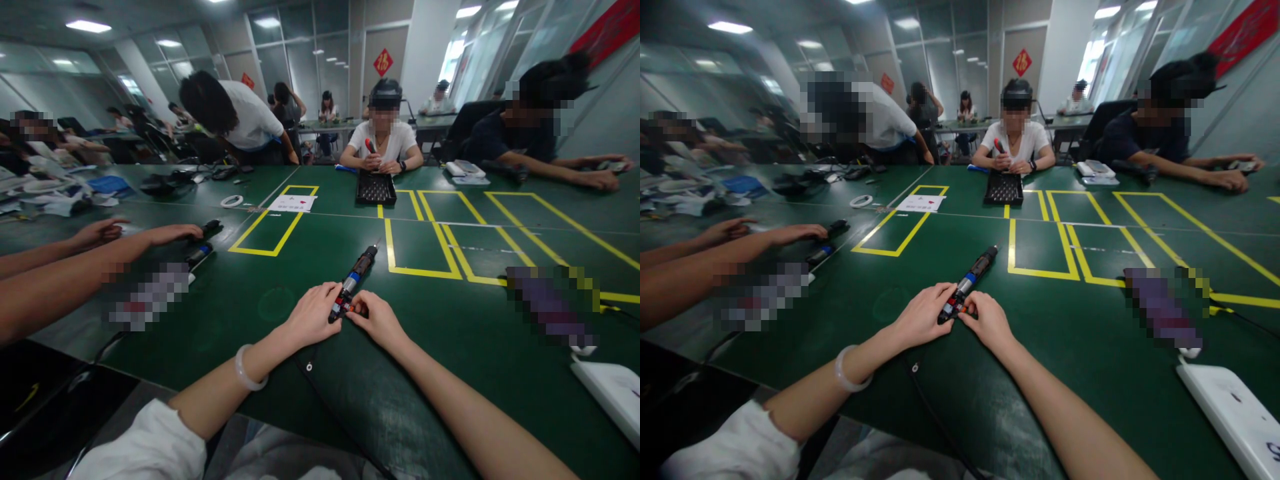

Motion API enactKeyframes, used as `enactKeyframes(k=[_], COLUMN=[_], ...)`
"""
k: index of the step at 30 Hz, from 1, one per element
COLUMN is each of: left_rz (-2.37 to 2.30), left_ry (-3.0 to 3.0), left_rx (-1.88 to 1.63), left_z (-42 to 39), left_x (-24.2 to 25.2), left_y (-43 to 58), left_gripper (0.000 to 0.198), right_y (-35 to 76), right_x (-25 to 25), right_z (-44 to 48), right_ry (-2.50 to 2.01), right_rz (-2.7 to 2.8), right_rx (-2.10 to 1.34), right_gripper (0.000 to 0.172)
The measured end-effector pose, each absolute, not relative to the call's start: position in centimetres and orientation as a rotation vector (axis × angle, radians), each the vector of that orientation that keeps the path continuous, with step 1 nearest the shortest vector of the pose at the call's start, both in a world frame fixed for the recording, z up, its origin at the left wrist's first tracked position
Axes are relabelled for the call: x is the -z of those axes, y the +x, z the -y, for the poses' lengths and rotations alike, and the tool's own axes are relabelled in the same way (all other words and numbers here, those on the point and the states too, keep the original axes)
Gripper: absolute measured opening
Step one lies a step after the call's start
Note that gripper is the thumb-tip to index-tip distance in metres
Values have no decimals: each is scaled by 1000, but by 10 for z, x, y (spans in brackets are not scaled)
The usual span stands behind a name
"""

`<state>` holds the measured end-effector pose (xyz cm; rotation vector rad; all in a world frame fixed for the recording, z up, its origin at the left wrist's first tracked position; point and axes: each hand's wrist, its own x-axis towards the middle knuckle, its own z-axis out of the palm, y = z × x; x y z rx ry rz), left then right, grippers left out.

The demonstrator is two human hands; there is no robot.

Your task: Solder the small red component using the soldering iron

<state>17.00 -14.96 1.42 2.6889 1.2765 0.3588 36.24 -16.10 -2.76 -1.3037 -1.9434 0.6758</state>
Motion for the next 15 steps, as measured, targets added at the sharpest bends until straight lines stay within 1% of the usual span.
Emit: enactKeyframes(k=[4,8,10,15], left_rz=[-1280,-1330,-1366,-1464], left_ry=[2683,2683,2684,2692], left_rx=[-353,-339,-345,-348], left_z=[151,151,150,146], left_x=[-15,-13,-11,-7], left_y=[170,171,174,182], left_gripper=[67,69,69,63], right_y=[361,361,362,363], right_x=[27,23,22,23], right_z=[162,165,166,165], right_ry=[-1236,-1190,-1179,-1142], right_rz=[1875,1894,1912,1917], right_rx=[-805,-793,-748,-715], right_gripper=[16,11,13,21])
